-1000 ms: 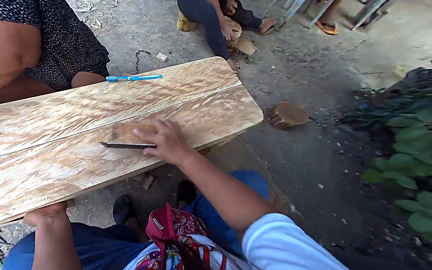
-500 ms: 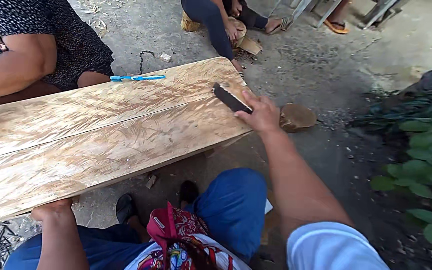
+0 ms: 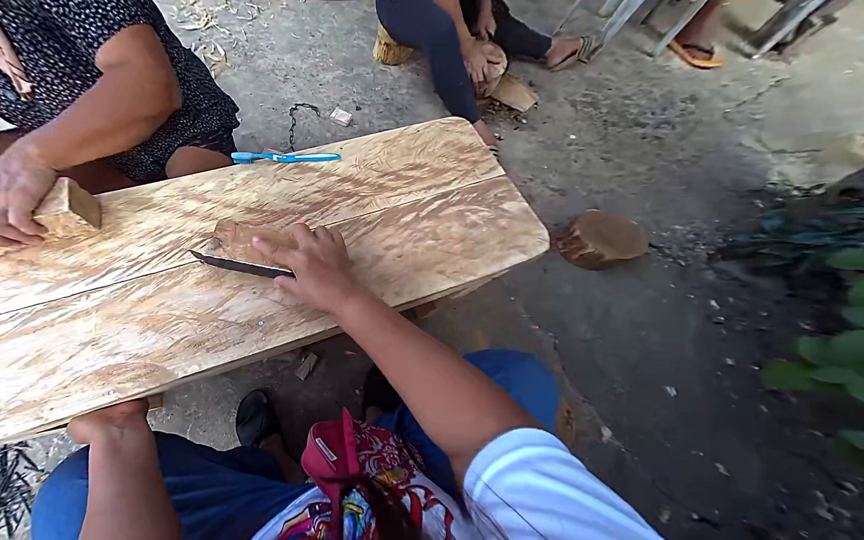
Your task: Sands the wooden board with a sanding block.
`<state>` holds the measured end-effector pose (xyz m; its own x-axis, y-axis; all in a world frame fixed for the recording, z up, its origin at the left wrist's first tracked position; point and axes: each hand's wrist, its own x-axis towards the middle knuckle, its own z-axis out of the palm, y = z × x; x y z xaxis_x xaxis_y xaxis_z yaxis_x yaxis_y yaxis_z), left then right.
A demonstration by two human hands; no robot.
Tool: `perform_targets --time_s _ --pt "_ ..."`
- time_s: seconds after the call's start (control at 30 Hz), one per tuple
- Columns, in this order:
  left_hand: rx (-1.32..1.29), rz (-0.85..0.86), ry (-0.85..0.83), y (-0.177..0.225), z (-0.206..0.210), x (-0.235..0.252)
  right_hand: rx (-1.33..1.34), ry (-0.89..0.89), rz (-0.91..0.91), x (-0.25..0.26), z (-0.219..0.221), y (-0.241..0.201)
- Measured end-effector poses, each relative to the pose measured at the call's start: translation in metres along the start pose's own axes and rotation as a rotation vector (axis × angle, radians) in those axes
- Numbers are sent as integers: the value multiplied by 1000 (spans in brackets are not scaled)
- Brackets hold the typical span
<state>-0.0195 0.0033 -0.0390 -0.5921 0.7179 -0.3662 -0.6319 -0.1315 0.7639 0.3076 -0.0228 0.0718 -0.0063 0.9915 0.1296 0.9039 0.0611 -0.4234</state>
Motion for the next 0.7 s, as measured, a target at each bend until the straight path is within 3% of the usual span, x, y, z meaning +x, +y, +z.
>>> perform_targets --time_s 0.1,0.27,0.37,0.5,0.6,0.7 --pt "11 7 8 0 1 -1 -33 47 78 -24 -29 56" --pt "-15 -3 53 -3 0 1 -121 83 278 -77 -99 202" --pt "-33 -1 72 -5 1 3 -67 114 287 -88 -114 239" --pt "-48 -9 111 -7 1 8 -70 119 139 -69 -91 198" --pt "-53 -18 122 -8 1 9 -105 -30 6 -36 -71 140" --pt "-43 -4 144 -7 5 7 -212 -190 84 0 -63 76"
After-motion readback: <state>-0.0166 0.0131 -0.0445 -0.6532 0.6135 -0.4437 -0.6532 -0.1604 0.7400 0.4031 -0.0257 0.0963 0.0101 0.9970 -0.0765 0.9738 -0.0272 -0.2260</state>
